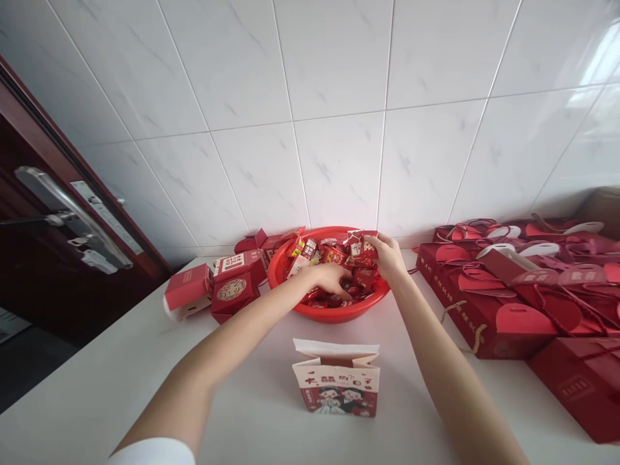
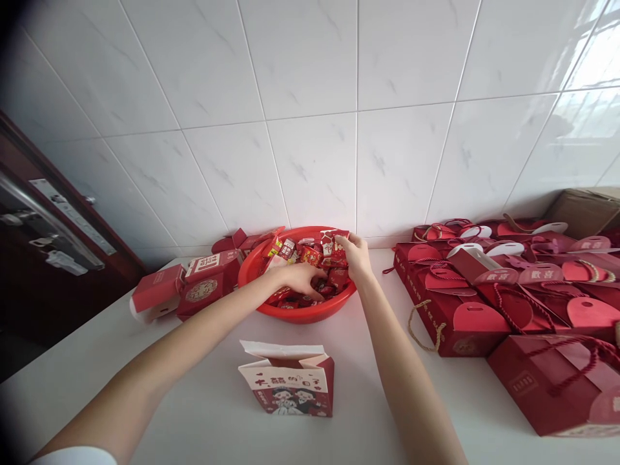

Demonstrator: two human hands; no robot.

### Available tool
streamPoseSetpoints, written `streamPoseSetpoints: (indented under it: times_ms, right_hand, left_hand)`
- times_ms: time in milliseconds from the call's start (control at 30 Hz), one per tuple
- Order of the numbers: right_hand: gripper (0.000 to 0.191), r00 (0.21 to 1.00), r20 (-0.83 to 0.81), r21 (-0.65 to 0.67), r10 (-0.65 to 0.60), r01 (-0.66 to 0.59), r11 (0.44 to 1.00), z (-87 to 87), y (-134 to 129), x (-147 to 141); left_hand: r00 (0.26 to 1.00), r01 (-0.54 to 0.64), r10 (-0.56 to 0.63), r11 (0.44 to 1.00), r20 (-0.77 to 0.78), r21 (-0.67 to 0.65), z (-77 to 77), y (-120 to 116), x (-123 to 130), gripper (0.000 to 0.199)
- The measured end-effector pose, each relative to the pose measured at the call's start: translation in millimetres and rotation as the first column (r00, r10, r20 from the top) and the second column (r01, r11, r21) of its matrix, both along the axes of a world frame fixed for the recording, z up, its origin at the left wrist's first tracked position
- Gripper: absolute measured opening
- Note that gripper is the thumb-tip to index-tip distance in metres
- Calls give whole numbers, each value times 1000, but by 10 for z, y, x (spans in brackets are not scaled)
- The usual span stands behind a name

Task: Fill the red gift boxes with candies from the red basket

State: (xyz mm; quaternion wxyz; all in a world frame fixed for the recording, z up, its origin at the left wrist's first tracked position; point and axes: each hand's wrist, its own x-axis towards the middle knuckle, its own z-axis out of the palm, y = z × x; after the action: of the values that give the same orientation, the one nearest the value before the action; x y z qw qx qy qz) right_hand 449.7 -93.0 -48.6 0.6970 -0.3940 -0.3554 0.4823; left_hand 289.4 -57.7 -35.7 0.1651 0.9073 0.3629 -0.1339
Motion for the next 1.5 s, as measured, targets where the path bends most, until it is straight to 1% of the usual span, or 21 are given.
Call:
streamPoseSetpoints:
  times_ms: [67,100,200,367,433,500,567,667,733,800,867,967,1067,1133,1200,1267,1367,1433,1500]
  right_hand:
    - [25,1000,4,13,5,-5,1000,-12,6,6]
    - [25,1000,6,19,4,-4,1000,-19,12,10]
    - [25,1000,17,30,3,-3,1000,-38,28,19]
    - [26,1000,18,19,12,-13,1000,-30,23,14]
    - [26,1000,17,15,11,-11,1000,-19,16,12]
    - [26,1000,18,9,9,-9,1000,-10,12,12]
    - [26,1000,15,3,5,-5,1000,-6,12,12]
    - [26,1000,20,2,-11,11,1000,-7,13,11]
    - [26,1000,25,7,-17,16,1000,-7,12,7]
    - [25,1000,20,8,-15,15,1000,-3,9,1]
    - [24,1000,11,3,-20,20,1000,2,6,-5]
    - [22,999,10,4,-37,37,999,7,5,-9]
    - [22,999,19,-2,-33,33,999,9,6,-1]
    - [21,999,24,-11,-34,35,999,10,5,7]
    - [20,998,26,-15,-50,50,999,12,3,14]
    - [20,997,12,-14,-71,72,997,12,6,19]
    - [20,993,-24,-6,-113,112,994,8,20,23]
    - [20,991,-38,6,-129,129,992,4,30,24]
    - [18,991,-42,17,-127,128,992,3,35,23]
  left_hand:
    - [997,18,-14,999,-71,51,-2,-64,74,46]
    - [996,24,-19,998,-91,54,-6,-82,102,46]
    - [996,41,-41,999,-74,-4,-29,-85,136,42]
    - [996,94,-94,989,5,-110,-46,-31,97,47]
    - [995,101,-103,985,-5,-140,-35,-25,96,51]
    - [995,83,-90,984,-39,-157,-31,-32,112,56]
    - [994,59,-71,989,-79,-139,-46,-51,138,60]
    - [993,57,-63,997,-101,-58,-84,-91,172,60]
    - [995,64,-66,998,-80,-27,-95,-114,181,50]
    - [997,62,-63,998,-49,-24,-92,-123,180,38]
    - [998,56,-57,998,-35,-26,-91,-115,177,30]
    - [997,59,-60,998,-38,-30,-127,-85,183,33]
    - [997,68,-68,998,-23,3,-193,-62,203,40]
    - [997,74,-73,997,-22,20,-219,-53,209,40]
    - [997,71,-71,997,-29,1,-214,-30,197,38]
    - [998,67,-66,997,24,-35,-182,22,158,36]
    - [971,31,-20,999,237,-40,-117,155,54,38]
    - [913,-48,60,998,404,-40,-81,256,-25,42]
    - [834,-135,150,989,531,-68,-57,338,-93,44]
